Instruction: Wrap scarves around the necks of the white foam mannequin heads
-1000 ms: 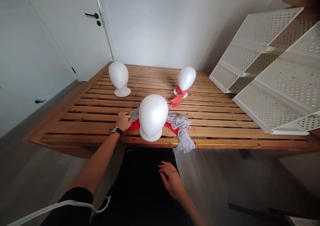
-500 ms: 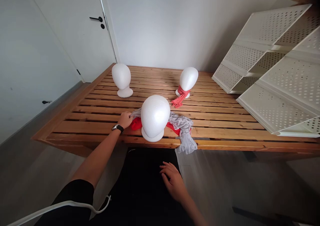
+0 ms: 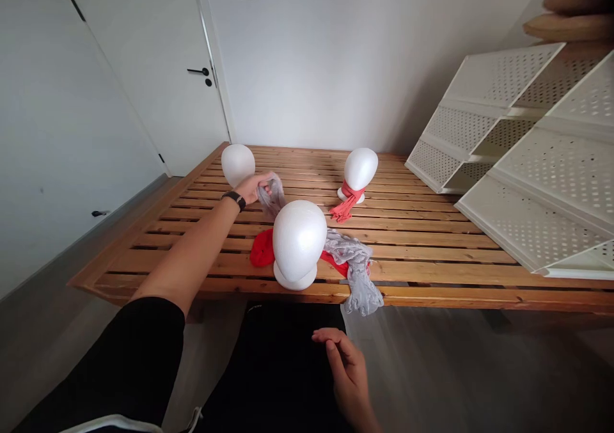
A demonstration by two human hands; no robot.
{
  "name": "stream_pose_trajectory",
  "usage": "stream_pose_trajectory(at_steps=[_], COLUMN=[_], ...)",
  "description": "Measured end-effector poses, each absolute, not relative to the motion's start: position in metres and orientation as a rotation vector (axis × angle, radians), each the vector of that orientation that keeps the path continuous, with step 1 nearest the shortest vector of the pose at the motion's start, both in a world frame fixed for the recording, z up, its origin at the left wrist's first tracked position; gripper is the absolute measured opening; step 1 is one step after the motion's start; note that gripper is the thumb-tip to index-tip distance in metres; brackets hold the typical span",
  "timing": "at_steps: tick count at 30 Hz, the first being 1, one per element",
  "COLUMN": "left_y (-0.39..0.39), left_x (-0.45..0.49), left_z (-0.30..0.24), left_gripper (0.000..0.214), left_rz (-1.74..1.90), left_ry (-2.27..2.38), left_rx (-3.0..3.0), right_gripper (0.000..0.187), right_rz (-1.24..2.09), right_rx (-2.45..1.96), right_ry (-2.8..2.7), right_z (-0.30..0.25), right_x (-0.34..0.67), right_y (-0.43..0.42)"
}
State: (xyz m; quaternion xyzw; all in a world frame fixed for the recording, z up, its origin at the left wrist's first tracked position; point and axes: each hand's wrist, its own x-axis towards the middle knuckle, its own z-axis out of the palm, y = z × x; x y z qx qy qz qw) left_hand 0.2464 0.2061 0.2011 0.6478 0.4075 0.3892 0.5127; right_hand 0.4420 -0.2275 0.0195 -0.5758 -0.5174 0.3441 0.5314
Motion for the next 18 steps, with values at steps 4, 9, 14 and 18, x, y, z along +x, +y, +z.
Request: stream_pose_trajectory(at_steps=[4,9,14,18], left_y=[0.209,0.200,0.160,0.116], left_x=[0.296,0.383,0.457,0.483], left_z=[0.264,0.341,0.405,0.448], left_gripper=[0.029,0.019,0.013,0.027], left_rz=[0.796,0.769,0.945,0.847], left_ry=[0.876,0.939,0.793,0.765], left_rx=[1.751,2.279,2.621,2.572], right_gripper=[0.010,0.054,0.114,0.105], right_rz=[0.459,0.346,0.437,0.457], right_rx=[-1.248,-1.275,-1.339,-1.075], right_ry=[-1.054,-1.085,-1.319,-1.358], right_z=[0.104,0.188,0.235,0.260], right_x=[0.465,0.544,0.588,0.590], right_y=[-0.167,-0.030,0.062,0.086])
